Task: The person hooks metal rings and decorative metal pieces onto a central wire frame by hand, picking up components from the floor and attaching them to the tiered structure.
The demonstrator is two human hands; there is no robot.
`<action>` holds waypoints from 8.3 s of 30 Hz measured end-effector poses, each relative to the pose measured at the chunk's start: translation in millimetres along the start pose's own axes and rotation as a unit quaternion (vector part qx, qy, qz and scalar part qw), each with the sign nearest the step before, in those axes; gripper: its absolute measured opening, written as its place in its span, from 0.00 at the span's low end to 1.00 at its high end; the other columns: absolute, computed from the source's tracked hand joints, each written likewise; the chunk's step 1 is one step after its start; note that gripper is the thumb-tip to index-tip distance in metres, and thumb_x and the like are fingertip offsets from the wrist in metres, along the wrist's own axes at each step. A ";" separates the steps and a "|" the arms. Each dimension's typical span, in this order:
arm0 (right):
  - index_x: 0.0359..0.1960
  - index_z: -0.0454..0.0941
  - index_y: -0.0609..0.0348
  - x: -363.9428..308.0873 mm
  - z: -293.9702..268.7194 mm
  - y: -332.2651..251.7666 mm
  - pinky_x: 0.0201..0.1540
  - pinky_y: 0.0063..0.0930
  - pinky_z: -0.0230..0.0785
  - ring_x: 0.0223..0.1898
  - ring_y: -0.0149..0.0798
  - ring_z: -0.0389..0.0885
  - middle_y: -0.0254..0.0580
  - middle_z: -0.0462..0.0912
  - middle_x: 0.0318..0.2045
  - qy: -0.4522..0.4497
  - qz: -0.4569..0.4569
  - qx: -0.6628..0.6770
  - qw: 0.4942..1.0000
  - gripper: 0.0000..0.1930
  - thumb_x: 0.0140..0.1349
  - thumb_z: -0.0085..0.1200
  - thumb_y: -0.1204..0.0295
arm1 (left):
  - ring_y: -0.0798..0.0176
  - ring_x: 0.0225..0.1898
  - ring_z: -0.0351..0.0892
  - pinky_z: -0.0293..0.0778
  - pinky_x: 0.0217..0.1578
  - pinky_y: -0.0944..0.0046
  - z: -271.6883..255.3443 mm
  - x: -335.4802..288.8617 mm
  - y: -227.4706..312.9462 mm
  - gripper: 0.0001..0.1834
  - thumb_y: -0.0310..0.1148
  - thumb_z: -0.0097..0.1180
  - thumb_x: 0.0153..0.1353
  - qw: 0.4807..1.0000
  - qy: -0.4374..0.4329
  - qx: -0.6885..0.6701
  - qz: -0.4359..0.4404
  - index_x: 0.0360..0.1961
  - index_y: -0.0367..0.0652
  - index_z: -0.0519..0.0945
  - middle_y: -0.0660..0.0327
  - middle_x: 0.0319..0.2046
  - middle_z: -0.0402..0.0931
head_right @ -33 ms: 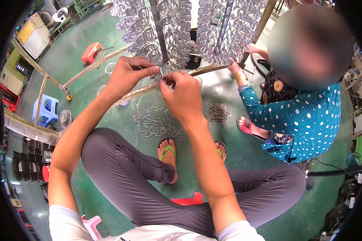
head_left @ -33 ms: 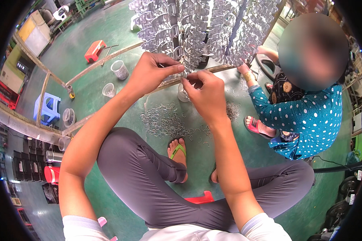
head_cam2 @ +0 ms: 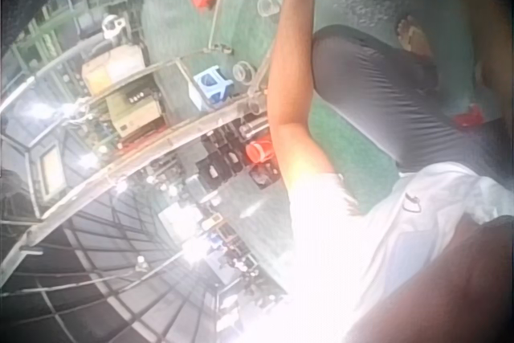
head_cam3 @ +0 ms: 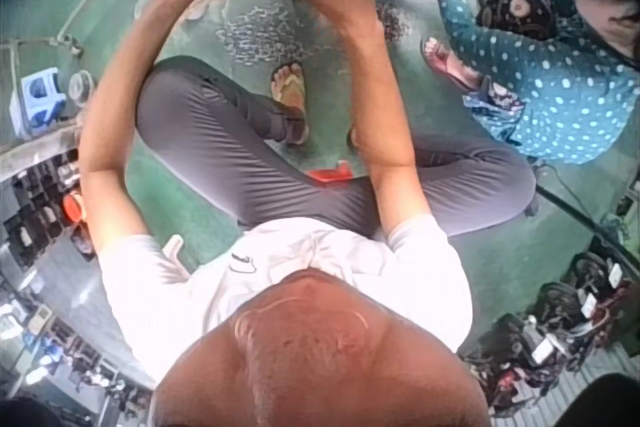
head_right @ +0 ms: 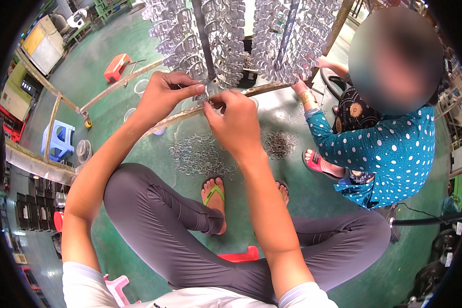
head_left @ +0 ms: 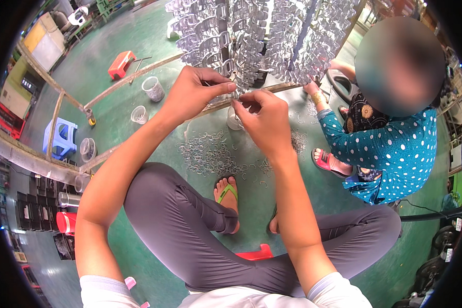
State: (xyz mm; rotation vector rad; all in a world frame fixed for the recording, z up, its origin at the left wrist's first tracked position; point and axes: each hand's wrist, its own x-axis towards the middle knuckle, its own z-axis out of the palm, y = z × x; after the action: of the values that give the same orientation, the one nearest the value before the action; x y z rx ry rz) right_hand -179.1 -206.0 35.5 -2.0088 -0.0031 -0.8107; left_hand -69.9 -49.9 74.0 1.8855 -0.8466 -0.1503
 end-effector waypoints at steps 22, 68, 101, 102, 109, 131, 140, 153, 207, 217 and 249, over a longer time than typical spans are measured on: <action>0.25 0.85 0.66 70.3 -3.0 -39.3 0.38 0.44 0.78 0.30 0.59 0.85 0.59 0.84 0.23 -0.044 0.035 -0.162 0.985 0.14 0.50 0.62 0.64 | 0.66 0.33 0.87 0.78 0.35 0.65 14.6 -0.2 10.1 0.09 0.27 0.62 0.58 0.999 0.013 -0.008 -0.028 0.38 0.35 0.88 0.55 0.31 0.86; 0.41 0.84 0.67 -19.7 65.9 124.5 0.42 0.41 0.77 0.37 0.55 0.86 0.57 0.86 0.33 -0.134 0.139 -0.131 0.972 0.21 0.48 0.67 0.65 | 0.70 0.31 0.84 0.77 0.35 0.70 -2.0 29.2 -27.4 0.13 0.34 0.67 0.59 1.000 0.002 0.000 -0.026 0.36 0.33 0.87 0.59 0.29 0.85; 0.26 0.84 0.65 13.8 96.9 176.5 0.41 0.44 0.75 0.33 0.55 0.83 0.55 0.84 0.29 -0.030 0.135 -0.097 0.986 0.11 0.51 0.62 0.67 | 0.65 0.30 0.85 0.82 0.35 0.68 -26.1 -13.9 -107.6 0.15 0.34 0.72 0.54 0.938 -0.048 -0.127 -0.320 0.37 0.33 0.86 0.56 0.29 0.84; 0.26 0.84 0.65 16.6 97.8 175.1 0.41 0.44 0.75 0.33 0.55 0.84 0.54 0.84 0.28 -0.031 0.132 -0.099 0.986 0.11 0.51 0.62 0.67 | 0.65 0.31 0.85 0.82 0.35 0.67 -16.6 -20.4 -128.5 0.16 0.35 0.73 0.53 0.929 -0.054 -0.138 -0.340 0.37 0.33 0.86 0.56 0.30 0.84; 0.26 0.84 0.65 26.0 93.0 183.4 0.38 0.43 0.74 0.31 0.54 0.83 0.53 0.84 0.27 -0.038 0.127 -0.104 0.986 0.11 0.50 0.62 0.67 | 0.68 0.30 0.84 0.81 0.33 0.69 53.0 -58.3 -222.4 0.17 0.39 0.73 0.54 0.883 -0.072 -0.174 -0.429 0.35 0.34 0.86 0.59 0.30 0.84; 0.25 0.84 0.62 13.2 88.7 179.4 0.37 0.40 0.76 0.29 0.49 0.84 0.46 0.84 0.27 -0.045 0.126 -0.105 0.985 0.11 0.50 0.64 0.65 | 0.72 0.26 0.78 0.72 0.27 0.71 154.9 -84.2 -282.7 0.18 0.45 0.69 0.57 0.891 -0.193 -0.084 -0.402 0.29 0.38 0.87 0.64 0.24 0.82; 0.25 0.84 0.63 3.2 62.3 188.4 0.38 0.43 0.77 0.31 0.51 0.84 0.48 0.85 0.28 -0.039 0.126 -0.156 0.979 0.12 0.49 0.64 0.64 | 0.68 0.35 0.78 0.75 0.39 0.67 178.4 -28.9 -225.4 0.22 0.47 0.54 0.70 0.957 0.128 -0.185 -0.182 0.46 0.35 0.83 0.61 0.36 0.83; 0.28 0.82 0.62 -29.8 61.6 169.9 0.38 0.43 0.76 0.34 0.51 0.83 0.48 0.83 0.31 -0.099 0.066 -0.121 0.986 0.13 0.52 0.64 0.63 | 0.69 0.41 0.82 0.78 0.42 0.69 136.4 -17.1 -159.7 0.12 0.28 0.67 0.60 0.982 0.166 -0.092 -0.001 0.42 0.32 0.84 0.59 0.43 0.82; 0.35 0.81 0.68 -61.6 62.0 151.3 0.36 0.35 0.78 0.33 0.49 0.86 0.54 0.84 0.31 -0.084 0.018 0.082 0.993 0.07 0.55 0.61 0.80 | 0.73 0.29 0.81 0.74 0.32 0.72 106.1 -51.8 -147.6 0.12 0.32 0.67 0.61 0.966 0.169 -0.123 -0.150 0.36 0.30 0.84 0.61 0.27 0.84; 0.42 0.72 0.68 -59.6 64.2 150.4 0.38 0.39 0.78 0.37 0.54 0.86 0.57 0.85 0.34 -0.124 0.015 0.078 0.989 0.11 0.58 0.57 0.82 | 0.70 0.37 0.82 0.76 0.38 0.68 114.4 -67.2 -159.5 0.12 0.31 0.66 0.58 0.967 0.171 -0.141 -0.122 0.39 0.34 0.85 0.57 0.36 0.85; 0.31 0.85 0.70 -13.4 55.5 139.4 0.35 0.40 0.75 0.29 0.52 0.84 0.57 0.83 0.28 -0.130 0.095 -0.128 0.979 0.10 0.55 0.62 0.72 | 0.64 0.35 0.83 0.78 0.38 0.64 142.6 -36.5 -194.1 0.09 0.31 0.60 0.64 0.966 0.110 -0.130 -0.196 0.38 0.36 0.82 0.57 0.38 0.84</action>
State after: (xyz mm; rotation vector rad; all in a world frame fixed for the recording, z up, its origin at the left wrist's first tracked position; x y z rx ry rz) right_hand -116.1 -237.4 -97.7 -2.3050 0.1495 -0.4405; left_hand -67.6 -89.6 -166.3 1.7595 -0.2801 -0.2767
